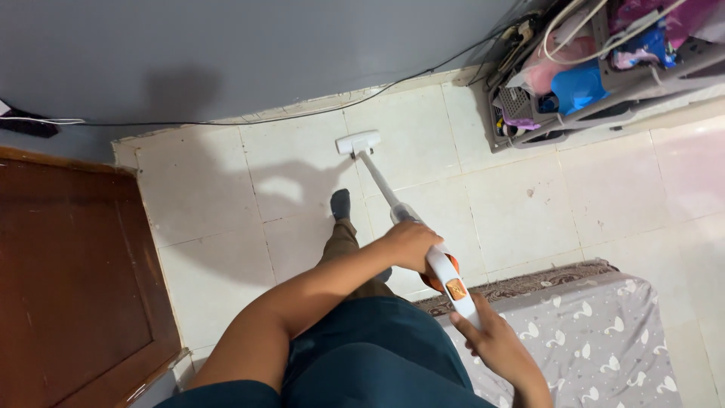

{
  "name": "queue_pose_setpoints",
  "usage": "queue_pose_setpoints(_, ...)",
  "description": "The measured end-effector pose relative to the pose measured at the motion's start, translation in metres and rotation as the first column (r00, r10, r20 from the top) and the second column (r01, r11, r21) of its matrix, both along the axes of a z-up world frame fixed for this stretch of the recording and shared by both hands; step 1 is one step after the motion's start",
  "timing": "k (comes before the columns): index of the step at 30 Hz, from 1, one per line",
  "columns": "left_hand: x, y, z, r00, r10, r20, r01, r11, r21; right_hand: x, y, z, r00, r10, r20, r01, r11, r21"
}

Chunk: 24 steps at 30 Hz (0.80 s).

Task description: Using a spray mop to clean the tiled floor in a bedroom area.

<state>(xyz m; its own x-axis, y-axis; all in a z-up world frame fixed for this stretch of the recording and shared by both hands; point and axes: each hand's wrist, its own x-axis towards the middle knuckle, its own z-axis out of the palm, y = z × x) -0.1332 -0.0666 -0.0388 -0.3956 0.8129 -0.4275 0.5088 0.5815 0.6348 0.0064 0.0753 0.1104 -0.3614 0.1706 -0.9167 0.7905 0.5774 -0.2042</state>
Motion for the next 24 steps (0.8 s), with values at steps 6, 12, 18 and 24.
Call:
queue_pose_setpoints(6, 0.076, 0.028, 0.012, 0.997, -0.079, -0.008, 0.079, 0.997, -0.021, 0.079, 0.039, -0.009, 0.997, 0.036, 0.067, -0.041, 0.997, 0.071)
queue_pose_setpoints(12, 0.113, 0.038, 0.052, 0.979, -0.188, 0.078, 0.195, 0.976, -0.096, 0.150, 0.073, -0.040, 0.973, 0.168, 0.157, -0.193, 0.968, 0.158)
queue_pose_setpoints(18, 0.121, 0.042, 0.062, 0.972, -0.217, 0.094, 0.227, 0.967, -0.119, 0.169, 0.081, -0.053, 0.987, 0.128, 0.094, -0.147, 0.959, 0.240)
queue_pose_setpoints(24, 0.116, 0.030, 0.056, 0.989, -0.127, 0.073, 0.134, 0.987, -0.094, 0.144, 0.059, -0.026, 0.994, 0.111, 0.009, -0.110, 0.968, 0.224)
